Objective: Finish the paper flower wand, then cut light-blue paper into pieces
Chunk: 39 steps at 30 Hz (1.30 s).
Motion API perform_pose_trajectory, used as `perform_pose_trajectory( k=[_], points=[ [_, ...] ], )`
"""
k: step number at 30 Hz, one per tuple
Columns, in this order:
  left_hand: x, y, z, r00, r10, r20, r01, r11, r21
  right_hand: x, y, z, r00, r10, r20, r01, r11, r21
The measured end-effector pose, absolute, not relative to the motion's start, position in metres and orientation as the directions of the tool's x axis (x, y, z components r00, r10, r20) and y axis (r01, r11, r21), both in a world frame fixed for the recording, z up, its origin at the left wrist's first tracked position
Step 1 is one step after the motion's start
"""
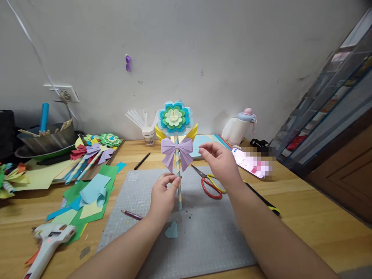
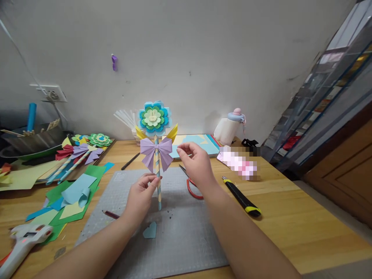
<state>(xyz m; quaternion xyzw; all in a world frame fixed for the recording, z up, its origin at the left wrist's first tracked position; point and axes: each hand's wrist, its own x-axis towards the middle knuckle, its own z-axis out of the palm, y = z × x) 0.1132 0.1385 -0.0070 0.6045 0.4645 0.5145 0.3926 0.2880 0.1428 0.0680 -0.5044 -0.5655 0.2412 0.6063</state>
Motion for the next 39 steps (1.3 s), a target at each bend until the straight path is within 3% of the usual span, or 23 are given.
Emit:
perform_pose_trajectory(
  k=[8,16,26,30,33,36,39],
  points=[
    [0.113,0.133,0.001,0.036,0.951,0.308,0.205,-0.309,0.929,0.289,0.16,0.086,0.129,0.956,0.264,0.07,0.257,-0.964],
    [0.114,0.133,0.003,0.039,0.946,0.323,0.218,-0.324,0.921,0.289,0.158,0.088,0.069,0.969,0.236,-0.016,0.238,-0.971],
    [0.114,0.132,0.001,0.049,0.942,0.332,0.229,-0.334,0.914,0.287,0.165,0.08,0.155,0.944,0.292,-0.012,0.297,-0.955],
    [0.112,0.134,-0.001,0.024,0.94,0.339,0.235,-0.335,0.912,0.287,0.16,0.082,0.179,0.912,0.369,0.103,0.355,-0.929],
    [0.111,0.136,-0.003,0.013,0.939,0.344,0.239,-0.337,0.911,0.284,0.154,0.083,0.253,0.789,0.56,0.374,0.454,-0.809],
    [0.111,0.137,-0.004,0.015,0.936,0.351,0.24,-0.344,0.908,0.278,0.149,0.08,0.131,0.554,0.822,0.681,0.553,-0.481],
    [0.112,0.136,-0.004,0.015,0.934,0.358,0.24,-0.351,0.905,0.268,0.147,0.07,-0.043,0.372,0.927,0.852,0.499,-0.16]
  ],
)
